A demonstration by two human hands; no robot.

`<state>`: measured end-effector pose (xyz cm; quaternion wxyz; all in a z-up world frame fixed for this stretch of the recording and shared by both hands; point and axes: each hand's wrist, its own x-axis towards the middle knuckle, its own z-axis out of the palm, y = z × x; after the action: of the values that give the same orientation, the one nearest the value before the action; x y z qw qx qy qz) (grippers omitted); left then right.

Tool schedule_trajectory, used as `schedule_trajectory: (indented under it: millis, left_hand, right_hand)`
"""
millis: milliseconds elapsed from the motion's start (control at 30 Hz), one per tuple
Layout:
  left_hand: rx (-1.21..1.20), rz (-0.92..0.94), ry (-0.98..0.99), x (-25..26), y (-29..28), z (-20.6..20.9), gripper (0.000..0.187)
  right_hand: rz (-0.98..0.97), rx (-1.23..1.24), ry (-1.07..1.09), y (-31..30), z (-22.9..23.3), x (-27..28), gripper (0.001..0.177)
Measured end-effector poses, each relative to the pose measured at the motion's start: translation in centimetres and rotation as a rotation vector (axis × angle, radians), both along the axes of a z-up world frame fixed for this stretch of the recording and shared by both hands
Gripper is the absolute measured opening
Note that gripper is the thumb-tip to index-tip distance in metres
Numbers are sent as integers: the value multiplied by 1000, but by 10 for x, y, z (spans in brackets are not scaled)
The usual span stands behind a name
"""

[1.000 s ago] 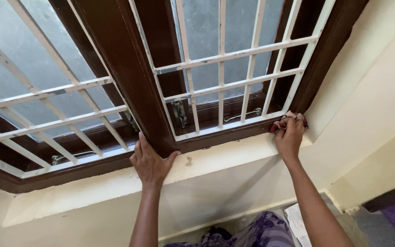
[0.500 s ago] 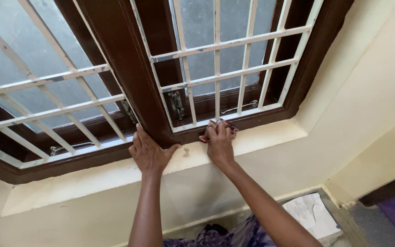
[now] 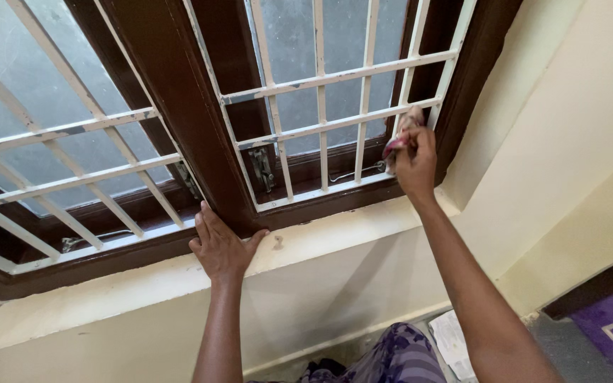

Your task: The person wipes the white metal bars and wooden frame of a window using a patterned cloth. They systematically clean the bars and frame, moving the cloth back and forth to remove dust.

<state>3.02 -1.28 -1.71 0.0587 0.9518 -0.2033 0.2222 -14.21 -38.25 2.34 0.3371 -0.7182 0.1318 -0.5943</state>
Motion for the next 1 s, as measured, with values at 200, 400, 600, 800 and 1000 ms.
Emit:
schedule_trajectory:
  millis: [200, 400, 600, 800, 1000]
  left_hand:
    - [14, -1, -2, 3, -1, 1, 149]
    - [-26, -12, 41, 3, -2, 1, 148]
    - [-9, -15, 42, 2, -3, 5, 147]
    - [24, -15, -3, 4, -2, 5, 146]
    - [-20, -29, -31, 2, 2, -6, 145]
  right_hand:
    - [278, 233, -258, -7, 11, 29, 17]
    - [168, 330, 63, -4, -36, 3, 25]
    - [457, 401, -280, -52, 19, 20, 33]
    - [403, 421, -104, -30, -25, 16, 31]
    - [5, 258, -89, 4, -63, -8, 29]
